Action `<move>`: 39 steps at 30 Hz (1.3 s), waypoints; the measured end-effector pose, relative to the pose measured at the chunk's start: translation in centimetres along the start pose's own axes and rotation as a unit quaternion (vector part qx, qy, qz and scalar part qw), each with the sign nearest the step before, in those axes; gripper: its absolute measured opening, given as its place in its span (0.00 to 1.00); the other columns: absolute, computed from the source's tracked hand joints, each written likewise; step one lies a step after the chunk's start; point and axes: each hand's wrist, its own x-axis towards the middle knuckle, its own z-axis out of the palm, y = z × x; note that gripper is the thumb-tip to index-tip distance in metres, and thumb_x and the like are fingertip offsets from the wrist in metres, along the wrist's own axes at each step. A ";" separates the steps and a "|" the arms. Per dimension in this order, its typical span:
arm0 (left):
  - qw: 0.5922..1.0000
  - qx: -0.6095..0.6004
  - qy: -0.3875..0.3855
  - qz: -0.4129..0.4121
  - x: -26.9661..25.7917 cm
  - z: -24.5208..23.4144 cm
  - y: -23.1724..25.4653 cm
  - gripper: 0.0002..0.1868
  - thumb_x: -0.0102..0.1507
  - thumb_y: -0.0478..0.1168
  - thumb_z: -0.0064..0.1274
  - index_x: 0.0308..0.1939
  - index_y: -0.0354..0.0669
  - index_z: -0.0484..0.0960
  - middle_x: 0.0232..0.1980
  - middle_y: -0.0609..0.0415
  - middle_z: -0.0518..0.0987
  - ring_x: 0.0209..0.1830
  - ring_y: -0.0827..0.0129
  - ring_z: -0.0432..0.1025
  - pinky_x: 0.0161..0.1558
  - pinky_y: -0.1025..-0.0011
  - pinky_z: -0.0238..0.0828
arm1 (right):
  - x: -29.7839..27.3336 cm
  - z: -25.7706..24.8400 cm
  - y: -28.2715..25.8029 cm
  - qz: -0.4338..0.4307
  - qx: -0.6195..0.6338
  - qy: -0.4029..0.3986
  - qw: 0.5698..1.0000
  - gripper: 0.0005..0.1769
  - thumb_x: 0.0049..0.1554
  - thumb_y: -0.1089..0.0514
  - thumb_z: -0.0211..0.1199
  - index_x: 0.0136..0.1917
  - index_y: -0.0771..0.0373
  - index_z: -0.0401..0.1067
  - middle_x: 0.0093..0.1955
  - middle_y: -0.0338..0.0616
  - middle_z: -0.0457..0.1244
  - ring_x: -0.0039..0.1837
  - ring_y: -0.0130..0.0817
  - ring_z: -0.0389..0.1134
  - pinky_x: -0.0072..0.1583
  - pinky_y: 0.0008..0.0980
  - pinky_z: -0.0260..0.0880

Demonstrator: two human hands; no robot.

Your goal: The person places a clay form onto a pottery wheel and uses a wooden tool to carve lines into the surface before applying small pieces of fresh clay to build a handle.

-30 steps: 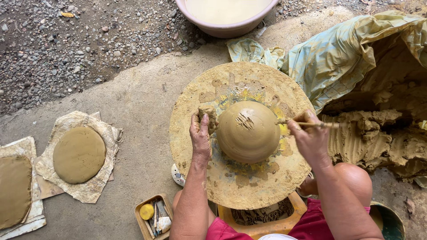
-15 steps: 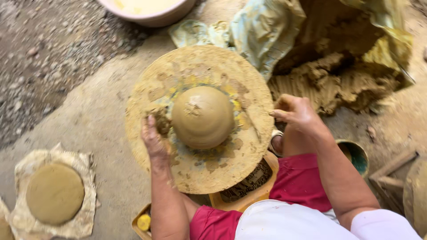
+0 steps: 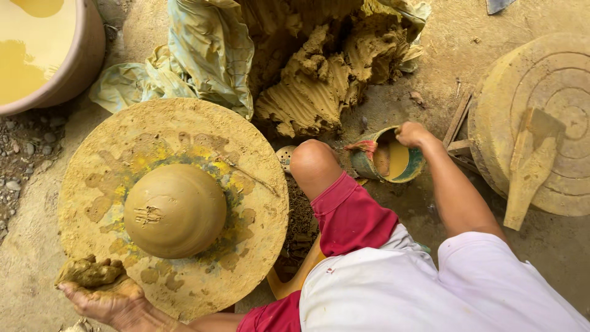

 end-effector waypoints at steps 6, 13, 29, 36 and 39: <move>0.999 0.000 0.033 0.023 1.6 -4.3 5.5 0.22 0.72 0.51 0.52 0.59 0.36 0.74 0.52 0.50 0.80 0.47 0.62 0.77 0.47 0.64 0.78 | 0.6 4.7 0.1 0.045 -0.055 -0.087 0.994 0.21 0.63 0.50 0.59 0.66 0.56 0.75 0.61 0.56 0.69 0.60 0.53 0.70 0.65 0.47 0.68; 0.993 -0.022 0.090 0.075 2.6 -6.7 3.9 0.23 0.72 0.52 0.51 0.59 0.34 0.74 0.53 0.49 0.78 0.48 0.61 0.76 0.50 0.62 0.79 | -0.3 1.0 -5.2 0.026 -0.085 -0.054 0.995 0.21 0.63 0.49 0.59 0.66 0.56 0.77 0.60 0.57 0.70 0.59 0.53 0.72 0.65 0.47 0.71; 0.991 -0.115 0.040 0.048 1.3 -3.8 5.2 0.17 0.65 0.33 0.55 0.57 0.42 0.75 0.45 0.57 0.80 0.39 0.73 0.75 0.41 0.72 0.78 | -6.4 -10.5 -20.7 -0.392 0.260 0.180 0.864 0.14 0.66 0.61 0.59 0.63 0.63 0.77 0.59 0.48 0.71 0.60 0.33 0.70 0.62 0.34 0.69; 0.991 -0.131 0.020 0.004 1.1 -3.8 5.9 0.16 0.66 0.36 0.55 0.57 0.41 0.74 0.45 0.56 0.80 0.38 0.71 0.77 0.40 0.71 0.78 | -21.1 -10.3 -44.6 -0.637 0.161 -0.040 0.752 0.11 0.62 0.62 0.59 0.55 0.61 0.78 0.51 0.44 0.72 0.54 0.32 0.75 0.58 0.32 0.77; 0.993 -0.119 0.017 0.014 1.0 -3.7 6.1 0.16 0.66 0.36 0.56 0.57 0.40 0.75 0.46 0.56 0.80 0.39 0.72 0.76 0.42 0.71 0.77 | -23.3 -8.5 -48.5 -0.665 0.103 -0.004 0.740 0.09 0.59 0.63 0.61 0.53 0.62 0.79 0.50 0.45 0.72 0.54 0.36 0.74 0.57 0.34 0.75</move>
